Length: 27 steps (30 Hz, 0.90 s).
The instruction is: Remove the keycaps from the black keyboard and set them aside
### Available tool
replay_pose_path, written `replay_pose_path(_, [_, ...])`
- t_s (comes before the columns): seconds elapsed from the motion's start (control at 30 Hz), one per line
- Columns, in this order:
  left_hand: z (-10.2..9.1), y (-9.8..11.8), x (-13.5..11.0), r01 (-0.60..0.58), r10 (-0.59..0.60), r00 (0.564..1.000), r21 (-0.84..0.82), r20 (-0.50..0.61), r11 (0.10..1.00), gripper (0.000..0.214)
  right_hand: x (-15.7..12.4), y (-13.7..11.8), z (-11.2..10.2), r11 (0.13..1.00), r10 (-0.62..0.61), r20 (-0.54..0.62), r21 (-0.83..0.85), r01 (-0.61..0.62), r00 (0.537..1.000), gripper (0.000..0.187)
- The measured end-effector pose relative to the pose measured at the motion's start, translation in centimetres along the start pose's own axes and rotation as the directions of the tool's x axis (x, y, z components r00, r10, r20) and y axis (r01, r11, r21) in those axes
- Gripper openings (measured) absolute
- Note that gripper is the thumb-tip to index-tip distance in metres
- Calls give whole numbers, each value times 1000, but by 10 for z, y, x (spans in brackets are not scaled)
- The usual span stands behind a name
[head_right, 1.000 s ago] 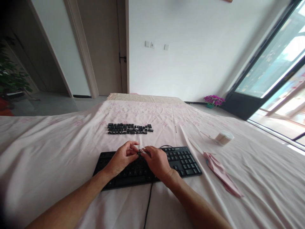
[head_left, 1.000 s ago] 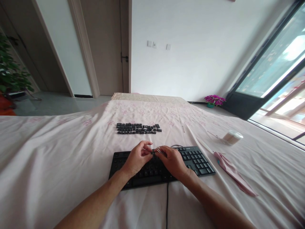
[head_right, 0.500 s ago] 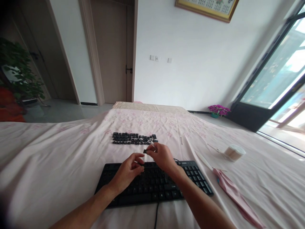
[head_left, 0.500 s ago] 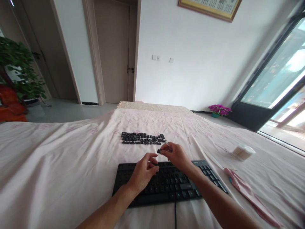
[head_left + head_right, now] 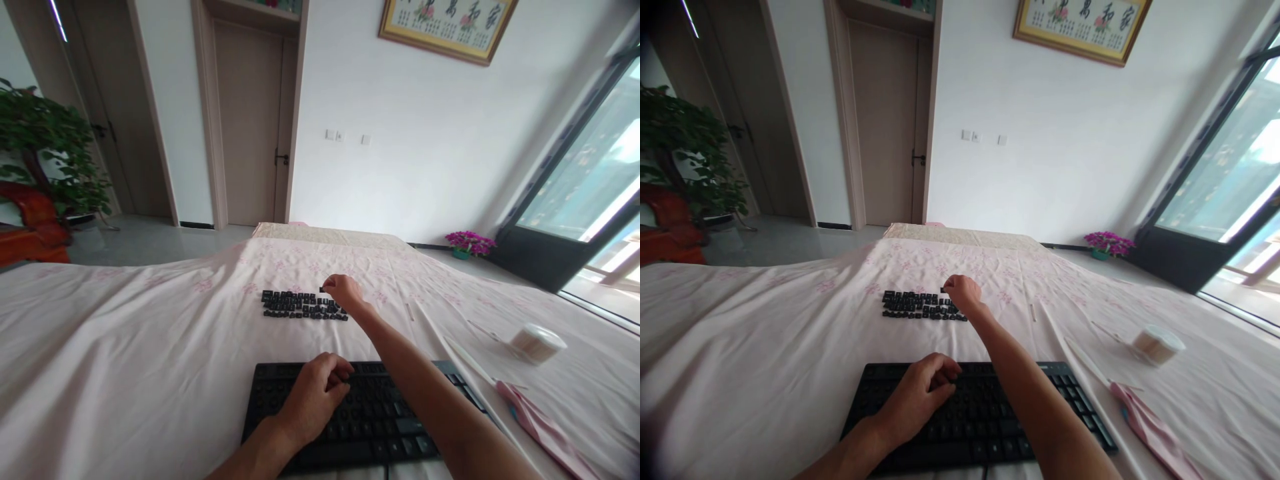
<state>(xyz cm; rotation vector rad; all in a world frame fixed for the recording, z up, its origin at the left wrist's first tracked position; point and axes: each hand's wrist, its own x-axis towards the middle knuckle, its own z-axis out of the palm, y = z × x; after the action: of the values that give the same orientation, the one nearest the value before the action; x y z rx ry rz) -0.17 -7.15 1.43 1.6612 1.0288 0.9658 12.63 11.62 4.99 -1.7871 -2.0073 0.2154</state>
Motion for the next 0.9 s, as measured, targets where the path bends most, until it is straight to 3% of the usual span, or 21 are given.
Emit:
replay_pose_path(0.33, [-2, 2, 0, -4, 4, 1000, 30, 16, 1000, 30, 20, 6, 24, 990, 76, 64, -127, -67, 995, 15])
replay_pose_path(0.9, [-3, 5, 0, 3, -4, 1000, 41, 25, 999, 29, 21, -2, 25, 980, 87, 135, -188, -61, 987, 21])
